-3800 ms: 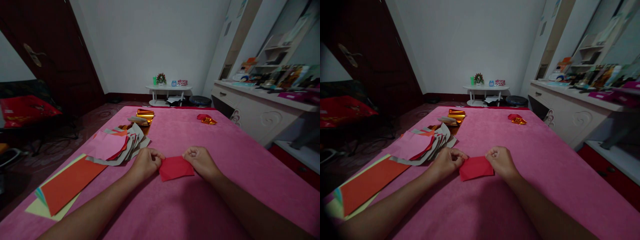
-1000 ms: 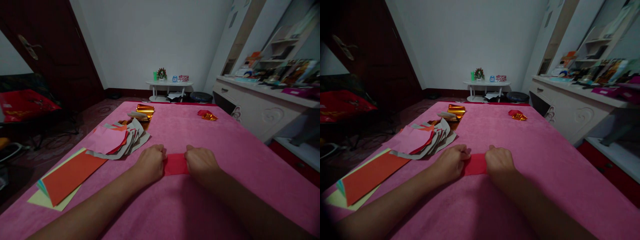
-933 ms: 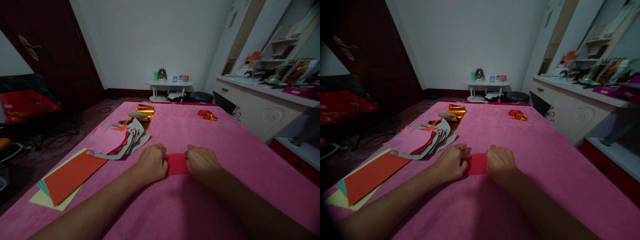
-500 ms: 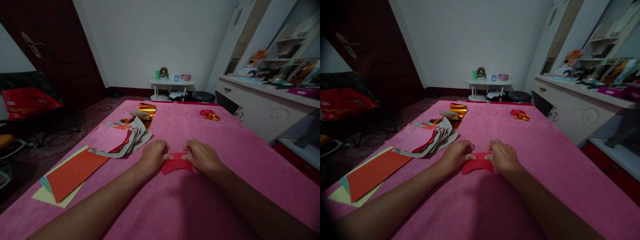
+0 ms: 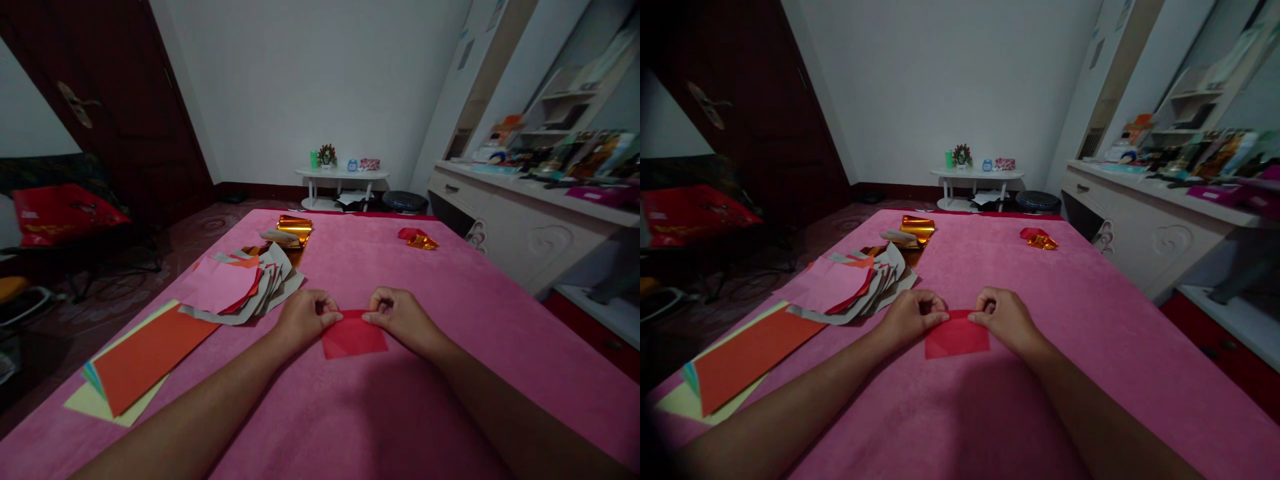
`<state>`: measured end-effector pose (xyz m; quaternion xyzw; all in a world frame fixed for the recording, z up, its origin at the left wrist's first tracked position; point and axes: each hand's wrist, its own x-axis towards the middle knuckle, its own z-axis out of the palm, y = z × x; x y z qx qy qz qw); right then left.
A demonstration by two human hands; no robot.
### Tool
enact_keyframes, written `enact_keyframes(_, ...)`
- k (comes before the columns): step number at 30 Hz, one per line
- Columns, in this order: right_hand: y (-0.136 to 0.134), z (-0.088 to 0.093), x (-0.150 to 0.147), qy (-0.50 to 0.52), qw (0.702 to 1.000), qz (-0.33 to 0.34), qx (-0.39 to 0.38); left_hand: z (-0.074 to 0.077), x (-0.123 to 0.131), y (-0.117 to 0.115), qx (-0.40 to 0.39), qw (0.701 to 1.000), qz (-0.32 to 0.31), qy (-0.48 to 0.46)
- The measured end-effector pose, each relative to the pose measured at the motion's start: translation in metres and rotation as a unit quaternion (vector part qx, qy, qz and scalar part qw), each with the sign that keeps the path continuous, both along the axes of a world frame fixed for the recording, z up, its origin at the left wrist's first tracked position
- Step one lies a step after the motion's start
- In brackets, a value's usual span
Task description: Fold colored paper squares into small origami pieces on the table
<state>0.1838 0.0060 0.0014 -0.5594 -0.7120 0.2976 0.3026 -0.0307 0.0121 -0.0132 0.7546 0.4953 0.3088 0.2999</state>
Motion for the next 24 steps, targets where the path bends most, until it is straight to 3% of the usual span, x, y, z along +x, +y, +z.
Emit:
enact_keyframes(5, -0.002, 0.006, -0.005, 0.121, 0.992, -0.018, 0.024, -0.001, -0.003, 0.002, -0.056, 0.987, -0.001, -0.151)
enact_keyframes(12, -0.001, 0.01, -0.004, 0.183, 0.979, -0.07, 0.049, 0.008, -0.005, -0.002, -0.073, 0.98, 0.024, -0.182)
enact_keyframes(18, -0.002, 0.009, -0.002, 0.228, 0.973, -0.023, -0.002, 0.016, -0.002, -0.007, -0.132, 0.954, 0.044, -0.267)
enact_keyframes(24, -0.004, 0.008, 0.002, 0.328, 0.944, 0.003, -0.035, 0.017, -0.002, -0.007, -0.173, 0.928, 0.045, -0.328)
